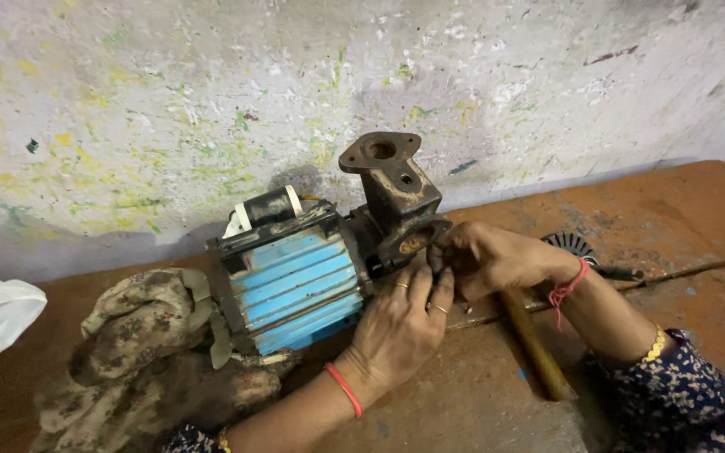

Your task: The person aligns a metal housing onto a blue motor casing, inserts bolts, and uses a hammer to tap them into place. The person repeatedly adjusts the housing and taps the bolts to secure the assembly.

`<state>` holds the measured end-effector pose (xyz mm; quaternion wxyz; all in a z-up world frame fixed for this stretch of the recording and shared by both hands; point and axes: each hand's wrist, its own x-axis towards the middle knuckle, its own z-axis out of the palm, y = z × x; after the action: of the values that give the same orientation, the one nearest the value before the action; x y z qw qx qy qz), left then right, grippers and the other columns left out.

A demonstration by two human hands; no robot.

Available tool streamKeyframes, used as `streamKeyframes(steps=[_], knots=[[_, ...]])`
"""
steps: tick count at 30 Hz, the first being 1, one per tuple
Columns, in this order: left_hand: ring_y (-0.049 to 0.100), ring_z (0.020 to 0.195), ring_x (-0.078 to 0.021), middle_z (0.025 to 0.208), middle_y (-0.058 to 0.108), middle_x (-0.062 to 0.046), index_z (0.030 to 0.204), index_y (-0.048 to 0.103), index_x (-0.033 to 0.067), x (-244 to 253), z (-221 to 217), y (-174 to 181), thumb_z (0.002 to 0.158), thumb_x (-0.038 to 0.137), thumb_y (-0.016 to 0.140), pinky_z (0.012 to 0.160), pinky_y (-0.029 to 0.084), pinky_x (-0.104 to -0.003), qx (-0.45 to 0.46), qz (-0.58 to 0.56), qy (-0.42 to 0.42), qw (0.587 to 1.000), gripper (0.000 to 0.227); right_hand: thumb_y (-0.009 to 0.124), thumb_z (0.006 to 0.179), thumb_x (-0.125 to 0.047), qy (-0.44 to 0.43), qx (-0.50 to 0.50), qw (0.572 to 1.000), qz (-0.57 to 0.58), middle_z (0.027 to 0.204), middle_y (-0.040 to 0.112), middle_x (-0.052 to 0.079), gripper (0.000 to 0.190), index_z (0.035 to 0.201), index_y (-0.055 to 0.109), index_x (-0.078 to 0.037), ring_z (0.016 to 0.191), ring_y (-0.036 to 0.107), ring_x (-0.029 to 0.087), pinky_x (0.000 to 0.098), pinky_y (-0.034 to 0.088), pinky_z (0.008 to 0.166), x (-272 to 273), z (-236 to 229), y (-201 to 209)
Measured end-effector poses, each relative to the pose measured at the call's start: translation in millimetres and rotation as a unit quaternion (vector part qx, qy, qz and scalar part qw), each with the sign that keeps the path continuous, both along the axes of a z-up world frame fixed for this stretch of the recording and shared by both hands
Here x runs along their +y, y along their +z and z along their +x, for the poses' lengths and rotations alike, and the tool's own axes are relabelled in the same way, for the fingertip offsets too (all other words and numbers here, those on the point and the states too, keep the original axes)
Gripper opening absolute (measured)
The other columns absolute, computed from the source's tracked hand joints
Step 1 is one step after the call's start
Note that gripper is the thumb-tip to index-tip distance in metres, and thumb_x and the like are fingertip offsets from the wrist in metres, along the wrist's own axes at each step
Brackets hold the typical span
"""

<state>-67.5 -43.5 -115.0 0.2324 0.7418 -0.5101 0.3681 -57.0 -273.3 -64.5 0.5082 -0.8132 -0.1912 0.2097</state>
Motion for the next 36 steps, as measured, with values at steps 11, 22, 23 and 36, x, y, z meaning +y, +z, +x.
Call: streamKeyframes(steps=[11, 22, 23, 36], knots=[[0.067, 0.078, -0.026, 0.083, 0.065, -0.015, 0.092, 0.07, -0.007, 10.0, 2.3, 21.4, 0.084, 0.008, 0.066, 0.058, 0.057, -0.035, -0.029, 0.077, 0.01, 0.997, 0.017, 0.085, 0.072, -0.011, -0.16, -0.044, 0.982, -0.089, 0.079, 0.075, 0.007, 0.031, 0.096, 0.067, -0.003, 0.072, 0.069, 0.016, 0.0334, 0.057, 0.062, 24.5, -33.2, 52.0], [0.068, 0.086, -0.0219, 0.09, 0.069, -0.011, 0.108, 0.074, -0.002, 27.1, 8.6, 68.4, 0.087, 0.002, 0.073, 0.062, 0.059, -0.03, -0.044, 0.061, 0.052, 0.996, 0.022, 0.075, 0.083, -0.006, -0.145, -0.444, 0.879, -0.094, 0.084, 0.075, 0.01, 0.014, 0.096, 0.07, -0.003, 0.07, 0.073, 0.018, 0.0304, 0.056, 0.063, 53.0, -76.4, 59.6], [0.068, 0.088, -0.0225, 0.092, 0.069, -0.01, 0.112, 0.073, 0.0001, 32.7, 14.3, 78.0, 0.091, 0.005, 0.077, 0.065, 0.06, -0.031, -0.048, 0.043, 0.037, 0.997, 0.022, 0.075, 0.085, -0.006, -0.158, -0.464, 0.868, -0.084, 0.087, 0.076, 0.011, 0.016, 0.099, 0.069, -0.003, 0.072, 0.075, 0.019, 0.0305, 0.058, 0.064, 54.7, -76.2, 57.1], [0.071, 0.09, -0.0336, 0.092, 0.074, -0.009, 0.128, 0.054, 0.0081, 63.3, 52.0, 111.8, 0.069, 0.014, 0.091, 0.075, 0.051, -0.044, 0.205, 0.015, -0.099, 0.974, 0.07, 0.073, 0.086, -0.006, -0.202, -0.514, 0.812, -0.19, 0.064, 0.059, 0.013, 0.013, 0.088, 0.061, -0.005, 0.05, 0.061, 0.029, 0.04, 0.047, 0.047, 79.7, -60.5, 18.4]])
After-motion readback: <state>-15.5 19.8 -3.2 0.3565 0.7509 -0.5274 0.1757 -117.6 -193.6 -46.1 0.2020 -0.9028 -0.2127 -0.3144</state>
